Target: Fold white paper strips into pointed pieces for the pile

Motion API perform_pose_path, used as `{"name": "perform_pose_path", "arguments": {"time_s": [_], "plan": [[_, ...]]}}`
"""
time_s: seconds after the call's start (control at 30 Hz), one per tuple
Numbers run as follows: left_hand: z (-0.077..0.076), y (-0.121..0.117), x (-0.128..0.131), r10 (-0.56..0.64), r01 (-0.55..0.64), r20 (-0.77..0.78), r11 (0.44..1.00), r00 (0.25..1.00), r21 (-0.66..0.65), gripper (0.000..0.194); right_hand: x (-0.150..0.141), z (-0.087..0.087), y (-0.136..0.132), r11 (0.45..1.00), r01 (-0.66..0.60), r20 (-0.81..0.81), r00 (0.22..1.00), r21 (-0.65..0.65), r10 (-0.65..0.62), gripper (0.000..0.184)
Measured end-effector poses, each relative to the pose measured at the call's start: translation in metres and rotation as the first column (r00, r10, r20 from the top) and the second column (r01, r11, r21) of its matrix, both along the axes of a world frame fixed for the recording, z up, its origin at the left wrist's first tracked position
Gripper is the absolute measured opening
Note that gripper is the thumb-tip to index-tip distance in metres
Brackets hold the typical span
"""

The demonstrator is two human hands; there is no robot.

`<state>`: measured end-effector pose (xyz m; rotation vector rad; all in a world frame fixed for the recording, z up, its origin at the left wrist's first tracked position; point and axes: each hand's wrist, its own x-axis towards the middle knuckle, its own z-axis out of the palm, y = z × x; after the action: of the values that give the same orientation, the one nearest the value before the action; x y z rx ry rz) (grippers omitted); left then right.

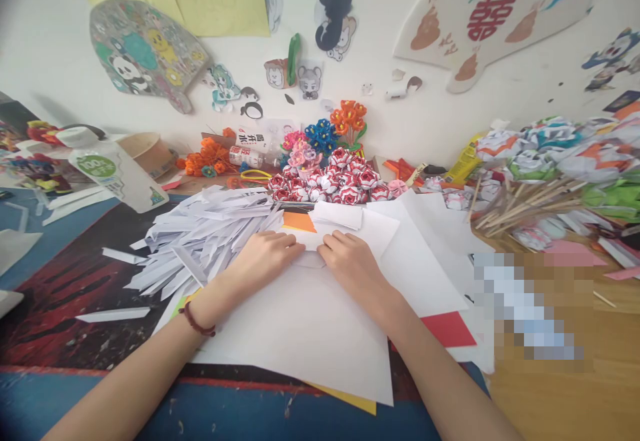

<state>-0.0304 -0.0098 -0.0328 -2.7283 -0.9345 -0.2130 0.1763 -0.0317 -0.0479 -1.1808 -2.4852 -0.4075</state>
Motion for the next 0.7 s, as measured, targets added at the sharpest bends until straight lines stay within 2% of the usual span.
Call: {"name": "perform_pose_path", "arguments": {"time_s": [0.2,0.4,0.7], "plan": [[0.0034,-0.0045,0.0037,-0.039,0.040,-0.099,0.999,0.994,0.009,0.007,-0.0023,0.0056,-0.0037,0.993,-0.034,0.043,0.998,-0.115,0.039,0.022],[0.0064,-0.0044,0.0027,-0.035,0.037,-0.100,0.999,0.994,0.013,0.007,-0.0035,0.0099,-0.0069,0.988,-0.039,0.072,0.996,-0.151,0.050,0.021],[0.0095,-0.0011,-0.0032,-0.079,0.090,-0.092,0.988,0.993,0.124,0.014,-0.0016,0.0067,-0.0050,0.986,-0.041,0.055,0.997,-0.159,0.050,0.019]]}}
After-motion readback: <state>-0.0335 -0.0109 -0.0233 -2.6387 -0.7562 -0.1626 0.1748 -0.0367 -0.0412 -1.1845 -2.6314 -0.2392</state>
